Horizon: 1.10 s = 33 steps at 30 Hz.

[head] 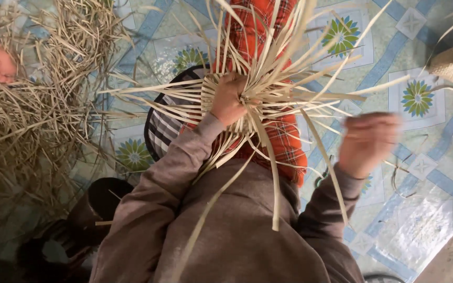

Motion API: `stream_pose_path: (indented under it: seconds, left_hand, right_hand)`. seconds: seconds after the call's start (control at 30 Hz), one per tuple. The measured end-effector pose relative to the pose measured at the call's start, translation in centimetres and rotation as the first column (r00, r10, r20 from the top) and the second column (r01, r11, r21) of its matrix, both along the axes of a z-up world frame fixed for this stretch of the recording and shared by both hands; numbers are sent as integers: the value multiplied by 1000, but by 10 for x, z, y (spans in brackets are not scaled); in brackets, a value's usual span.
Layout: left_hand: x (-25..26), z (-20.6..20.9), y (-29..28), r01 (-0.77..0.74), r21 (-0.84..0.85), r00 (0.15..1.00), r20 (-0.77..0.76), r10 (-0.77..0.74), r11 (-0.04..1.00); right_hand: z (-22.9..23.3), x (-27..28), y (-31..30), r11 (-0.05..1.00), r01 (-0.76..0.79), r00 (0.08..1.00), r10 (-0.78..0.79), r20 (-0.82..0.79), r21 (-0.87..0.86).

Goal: Weaving dried plant strips into a circular base for a basket or mat

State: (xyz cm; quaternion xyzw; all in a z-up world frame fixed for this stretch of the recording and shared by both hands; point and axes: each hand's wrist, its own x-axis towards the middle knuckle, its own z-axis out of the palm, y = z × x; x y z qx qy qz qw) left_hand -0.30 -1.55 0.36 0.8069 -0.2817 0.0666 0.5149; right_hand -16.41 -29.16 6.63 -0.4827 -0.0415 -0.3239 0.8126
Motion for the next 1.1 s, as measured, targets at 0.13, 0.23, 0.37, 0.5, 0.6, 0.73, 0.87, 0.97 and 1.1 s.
stream_pose_path:
  seconds: [0.13,0.23,0.37,0.5,0.6,0.73,0.87,0.97,1.1]
  left_hand:
    - [21,-63,-5,194,-456,966,-67,-251,869]
    - [13,-41,1,183,-409,977,-26,-211,894]
    - [16,-71,-3,78,-775,833,-295,-468,627]
    - [20,-71,5,132,-72,974,194,-116,989]
    - [5,-11,12,143,-655,842,-313,-438,742]
    - [3,-17,3,108,-594,833,-384,-399,797]
    - [4,2,9,-238,-823,429,-565,-704,515]
    - [3,6,15,-300,-691,326,-722,-611,657]
    - [24,-141,-23,517,-854,530,271,-804,52]
  right_hand:
    - [-25,18,55,652,-95,941,-187,-281,-752]
    - [-8,24,71,135,-256,893,-348,-287,-957]
    - [-20,19,55,78,-416,846,-334,-417,-906]
    - [39,28,65,376,-547,799,-32,-600,-748]
    - [60,40,78,410,-645,752,190,-631,-645]
    - [24,97,89,207,-295,898,393,-197,-933]
    - [62,111,106,-153,-44,966,245,-81,-987]
    - [40,128,120,200,-701,663,-169,-729,-684]
    - [46,111,110,379,-465,873,45,-486,-800]
